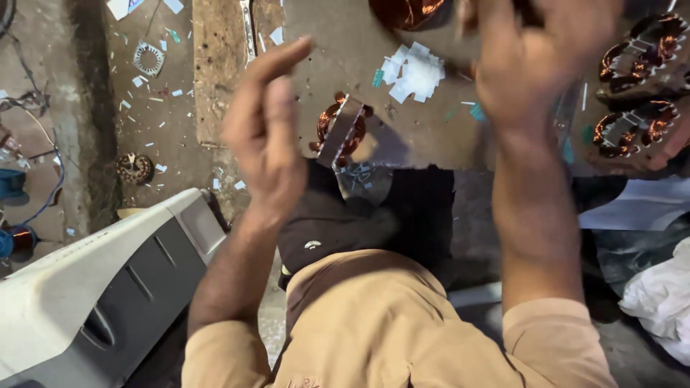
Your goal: Repairing an electric motor by winding copper wire coils and inserting insulation into the stator core.
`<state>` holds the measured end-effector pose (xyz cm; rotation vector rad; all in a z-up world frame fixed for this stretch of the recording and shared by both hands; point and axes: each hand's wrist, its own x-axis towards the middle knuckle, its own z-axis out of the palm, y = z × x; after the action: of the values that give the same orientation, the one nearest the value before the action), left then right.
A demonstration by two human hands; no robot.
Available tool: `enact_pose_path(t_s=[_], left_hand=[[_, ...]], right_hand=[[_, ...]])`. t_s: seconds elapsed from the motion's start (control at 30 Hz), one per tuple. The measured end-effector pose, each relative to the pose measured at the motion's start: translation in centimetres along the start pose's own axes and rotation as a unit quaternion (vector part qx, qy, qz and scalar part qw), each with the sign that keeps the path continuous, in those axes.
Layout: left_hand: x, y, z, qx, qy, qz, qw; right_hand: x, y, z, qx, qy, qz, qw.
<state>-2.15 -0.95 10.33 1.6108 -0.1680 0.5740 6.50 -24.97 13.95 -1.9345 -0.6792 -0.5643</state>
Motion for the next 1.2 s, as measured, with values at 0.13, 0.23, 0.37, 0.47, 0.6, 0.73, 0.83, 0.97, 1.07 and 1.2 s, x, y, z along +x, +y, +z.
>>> enact_pose_path(t_s=[0.13, 0.23, 0.37, 0.47, 0.6, 0.73, 0.83, 0.97, 1.07, 1.2], left_hand=[[-0.7, 0.4, 2.3, -0.114, -0.129, -0.072, 0.982], [-2.5, -0.3, 3.8, -0.371, -0.157, -0.239, 0.883], [-4.2, -0.1, 4.3, -0.501, -0.131, -0.33, 0.789], [-5.6, -0.8, 4.2, -0.503, -0.125, -0.332, 0.788], [-6.5, -0.7, 3.3, -0.496, -0.114, -0.33, 0.795], [-5.3, 0.7, 0.3, -0.427, -0.21, -0.314, 0.821], [-4.3, 2.5, -1.0, -0.256, -0.327, -0.326, 0.849], [-4.2, 2.6, -1.5, -0.132, -0.349, -0.362, 0.854], [-4.4, 2.3, -2.2, -0.117, -0.33, -0.331, 0.876], [-5.0, 1.2, -4.4, -0.121, -0.256, -0.311, 0.907]], right_hand=[[-4.4, -2.4, -0.2, 0.005, 0.019, 0.004, 1.0], [-7.6, -2.9, -0.2, 0.095, 0.043, 0.104, 0.989], [-10.9, -3.0, 0.2, 0.167, 0.051, 0.174, 0.969], [-12.5, -3.0, 0.4, 0.247, 0.037, 0.237, 0.939], [-15.3, -2.6, -0.1, 0.371, -0.027, 0.345, 0.862], [-14.1, -4.1, -2.8, 0.304, -0.092, 0.368, 0.874], [-11.5, -6.2, -3.6, 0.179, -0.194, 0.268, 0.927], [-10.3, -7.0, -3.5, 0.092, -0.276, 0.186, 0.939], [-11.0, -5.7, -4.2, 0.103, -0.3, 0.226, 0.921], [-15.0, -2.4, -6.4, 0.238, -0.247, 0.267, 0.9]])
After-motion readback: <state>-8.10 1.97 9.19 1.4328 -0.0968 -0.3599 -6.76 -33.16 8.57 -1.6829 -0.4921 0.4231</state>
